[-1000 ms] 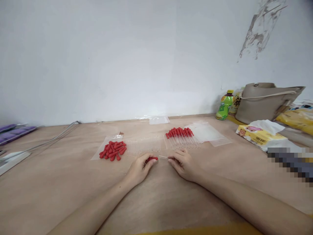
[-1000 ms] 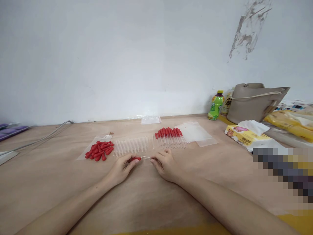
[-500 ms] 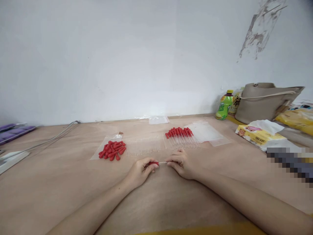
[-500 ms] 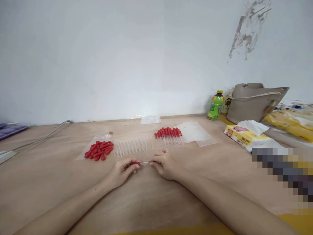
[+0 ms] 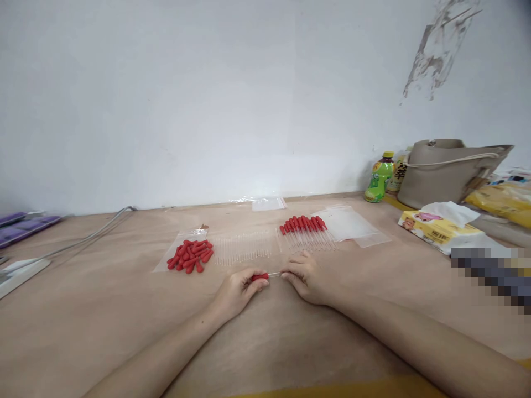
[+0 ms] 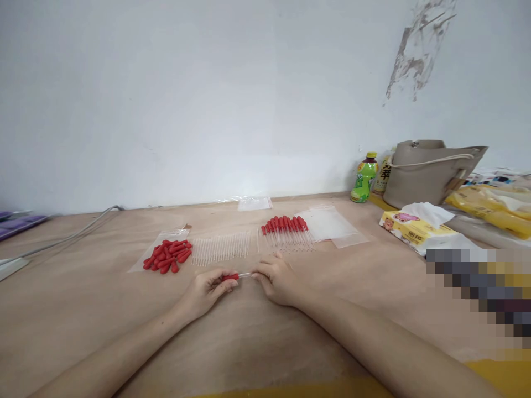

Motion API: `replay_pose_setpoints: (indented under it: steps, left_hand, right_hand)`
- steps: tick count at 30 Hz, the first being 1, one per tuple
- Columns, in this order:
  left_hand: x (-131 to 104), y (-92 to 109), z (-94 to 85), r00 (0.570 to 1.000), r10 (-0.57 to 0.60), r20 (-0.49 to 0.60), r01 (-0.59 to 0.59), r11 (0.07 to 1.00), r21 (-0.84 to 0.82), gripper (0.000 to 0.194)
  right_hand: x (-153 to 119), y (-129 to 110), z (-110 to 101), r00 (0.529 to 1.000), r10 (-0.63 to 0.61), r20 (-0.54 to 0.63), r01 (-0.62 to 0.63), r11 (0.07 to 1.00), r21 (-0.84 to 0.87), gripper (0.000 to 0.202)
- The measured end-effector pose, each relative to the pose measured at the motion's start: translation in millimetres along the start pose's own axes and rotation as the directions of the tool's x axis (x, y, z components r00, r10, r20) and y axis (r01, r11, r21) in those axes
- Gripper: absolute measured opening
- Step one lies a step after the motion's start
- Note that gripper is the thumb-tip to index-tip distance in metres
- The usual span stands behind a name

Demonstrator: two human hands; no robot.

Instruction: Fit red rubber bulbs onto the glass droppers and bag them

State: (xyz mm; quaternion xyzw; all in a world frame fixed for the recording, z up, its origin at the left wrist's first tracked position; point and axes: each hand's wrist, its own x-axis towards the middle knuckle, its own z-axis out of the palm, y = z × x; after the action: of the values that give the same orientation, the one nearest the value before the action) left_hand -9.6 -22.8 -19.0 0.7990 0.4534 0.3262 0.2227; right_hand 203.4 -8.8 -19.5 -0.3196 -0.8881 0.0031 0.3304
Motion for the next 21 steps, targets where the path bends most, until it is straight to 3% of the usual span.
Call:
replay_pose_setpoints:
  steps: [11, 21]
  left_hand:
    - [-1, -4, -0.3, 0.999, -0.006, 0.037, 0.008, 0.998, -0.054, 0.020]
    - [-4, -6, 1.5, 0.996, 0.085, 0.020, -0.085, 0.996, 0.001, 0.019]
  right_hand:
    - [1, -3, 3, 0.999, -0.050, -0.006, 0.050, 0.999, -0.009, 0.022]
    - [6, -16, -1, 0.997, -0.010, 0.075, 0.013, 0.999, -0.034, 0.022]
